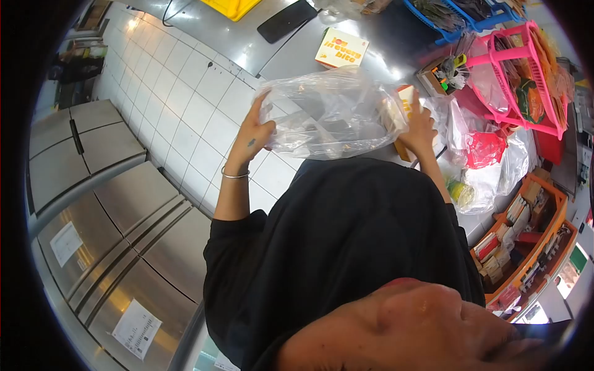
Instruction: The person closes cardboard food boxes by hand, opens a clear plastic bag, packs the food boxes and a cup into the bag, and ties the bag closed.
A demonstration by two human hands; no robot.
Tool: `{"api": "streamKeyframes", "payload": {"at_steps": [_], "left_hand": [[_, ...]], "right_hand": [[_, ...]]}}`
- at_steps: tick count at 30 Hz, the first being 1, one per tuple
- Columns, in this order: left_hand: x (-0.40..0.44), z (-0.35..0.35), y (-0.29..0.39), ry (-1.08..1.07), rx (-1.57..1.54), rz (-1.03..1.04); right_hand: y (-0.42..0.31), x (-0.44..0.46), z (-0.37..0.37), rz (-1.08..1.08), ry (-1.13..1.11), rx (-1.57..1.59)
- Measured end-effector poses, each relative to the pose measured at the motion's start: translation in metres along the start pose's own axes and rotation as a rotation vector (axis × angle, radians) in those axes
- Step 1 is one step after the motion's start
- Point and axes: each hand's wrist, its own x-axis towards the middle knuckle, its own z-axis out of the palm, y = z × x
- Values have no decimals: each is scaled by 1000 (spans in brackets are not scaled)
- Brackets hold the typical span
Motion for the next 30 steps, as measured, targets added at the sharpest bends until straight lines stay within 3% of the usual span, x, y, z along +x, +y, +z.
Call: {"api": "streamKeyframes", "payload": {"at_steps": [4, 7, 10, 14, 17, 18, 22, 25, 28, 30], "left_hand": [[-2, 11, 5, -74, 35, -28], [2, 17, 0, -95, 66, -51], [2, 17, -12, -77, 103, -34], [3, 4, -31, -51, 29, 45], [-1, -3, -24, -43, -47, 31], [-2, -8, -24, -46, -65, 12], [-7, -14, -17, 1, -89, 11], [-3, -13, -23, 9, 146, 156], [0, -3, -12, -119, 94, -14], [2, 5, -5, -141, 83, 17]], "right_hand": [[26, 22, -4, 68, -52, 24], [41, 22, 5, -133, 0, -84], [79, 36, 5, -359, -19, 457], [67, 33, 4, -219, -32, 162], [39, 31, -1, -35, -248, -37], [38, 26, 8, -57, -169, -36], [39, 9, 11, -83, -65, 372], [31, -7, -6, -141, -33, 486], [56, -5, -26, -216, 43, 639], [59, -12, -54, -253, 123, 726]]}}
